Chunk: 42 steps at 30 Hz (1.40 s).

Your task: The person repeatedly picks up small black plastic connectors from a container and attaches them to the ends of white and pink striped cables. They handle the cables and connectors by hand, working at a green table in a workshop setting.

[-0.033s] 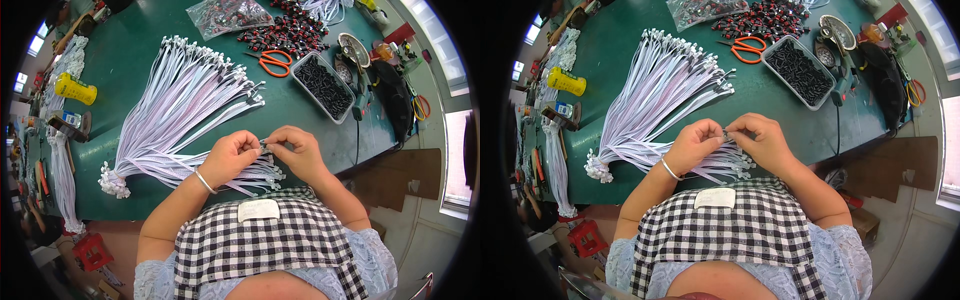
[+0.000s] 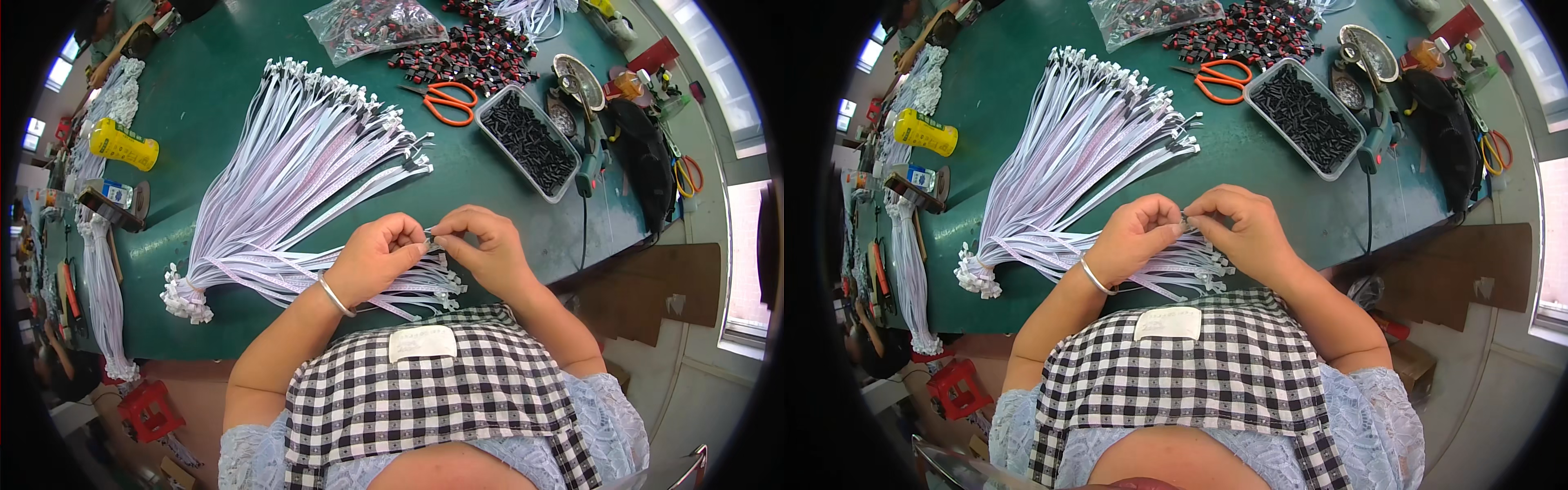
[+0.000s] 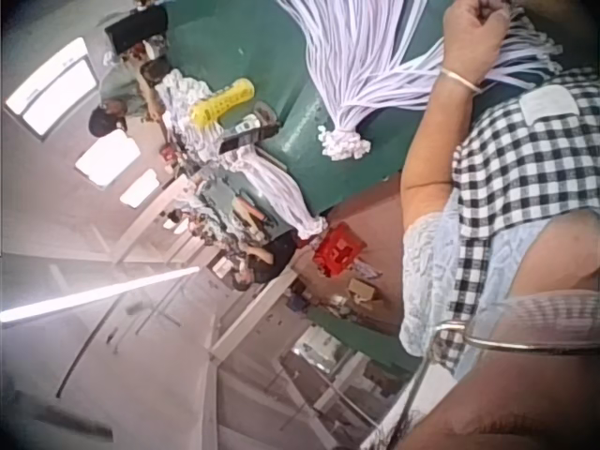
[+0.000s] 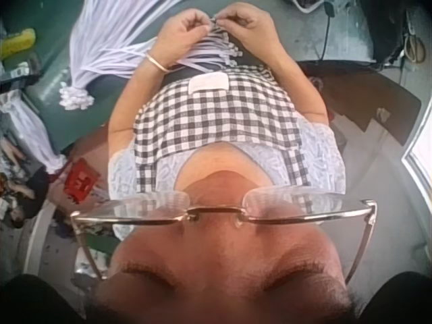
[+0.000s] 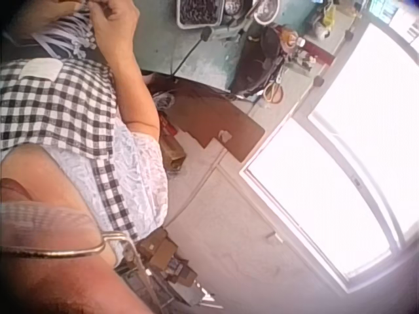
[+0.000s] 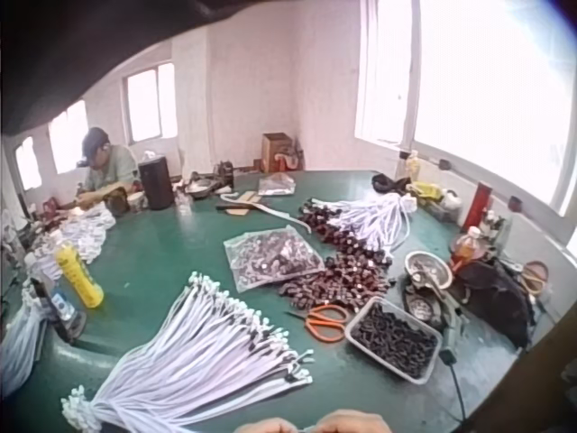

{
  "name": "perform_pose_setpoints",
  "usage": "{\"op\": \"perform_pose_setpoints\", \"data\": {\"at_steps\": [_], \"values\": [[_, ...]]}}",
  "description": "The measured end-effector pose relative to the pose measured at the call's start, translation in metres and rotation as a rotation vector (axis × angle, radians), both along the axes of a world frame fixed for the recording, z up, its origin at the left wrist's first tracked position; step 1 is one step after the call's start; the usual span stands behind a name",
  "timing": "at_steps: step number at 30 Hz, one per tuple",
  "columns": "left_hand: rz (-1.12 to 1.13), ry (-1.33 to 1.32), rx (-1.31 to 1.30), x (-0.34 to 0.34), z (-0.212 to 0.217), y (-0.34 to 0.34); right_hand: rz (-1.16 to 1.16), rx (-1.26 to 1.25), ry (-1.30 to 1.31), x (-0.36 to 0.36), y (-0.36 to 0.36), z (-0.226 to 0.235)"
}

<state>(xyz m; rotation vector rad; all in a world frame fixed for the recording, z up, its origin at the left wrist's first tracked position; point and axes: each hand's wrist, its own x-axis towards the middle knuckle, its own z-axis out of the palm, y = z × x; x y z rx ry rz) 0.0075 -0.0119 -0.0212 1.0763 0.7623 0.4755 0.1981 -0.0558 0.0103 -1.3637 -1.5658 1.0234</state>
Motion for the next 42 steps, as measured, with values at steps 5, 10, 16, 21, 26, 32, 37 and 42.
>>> {"op": "perform_pose_setpoints", "data": {"at_steps": [5, 10, 16, 21, 26, 32, 37, 42], "values": [[-0.013, 0.017, 0.023, 0.000, 0.003, 0.000, 0.025, 0.017, -0.033, 0.000, 0.002, 0.001], [-0.026, 0.037, 0.040, 0.000, 0.002, 0.000, 0.062, 0.071, -0.113, 0.002, 0.003, 0.002], [-0.042, 0.064, 0.079, 0.000, 0.003, 0.000, 0.140, 0.151, -0.202, 0.007, 0.005, 0.003], [-0.056, 0.140, 0.147, 0.001, 0.007, -0.002, 0.199, 0.182, -0.280, 0.012, 0.009, 0.001], [-0.061, 0.144, 0.165, 0.001, 0.008, -0.001, 0.277, 0.239, -0.291, 0.014, 0.010, 0.003], [-0.054, -0.041, 0.033, -0.006, 0.009, 0.001, 0.298, 0.293, -0.317, 0.011, 0.011, 0.001], [-0.111, 0.064, 0.169, -0.016, 0.020, 0.006, 0.342, 0.255, -0.252, 0.016, 0.011, 0.004], [0.059, 0.153, 0.399, -0.006, 0.029, 0.000, 0.319, 0.269, -0.250, 0.008, 0.016, 0.009]]}}
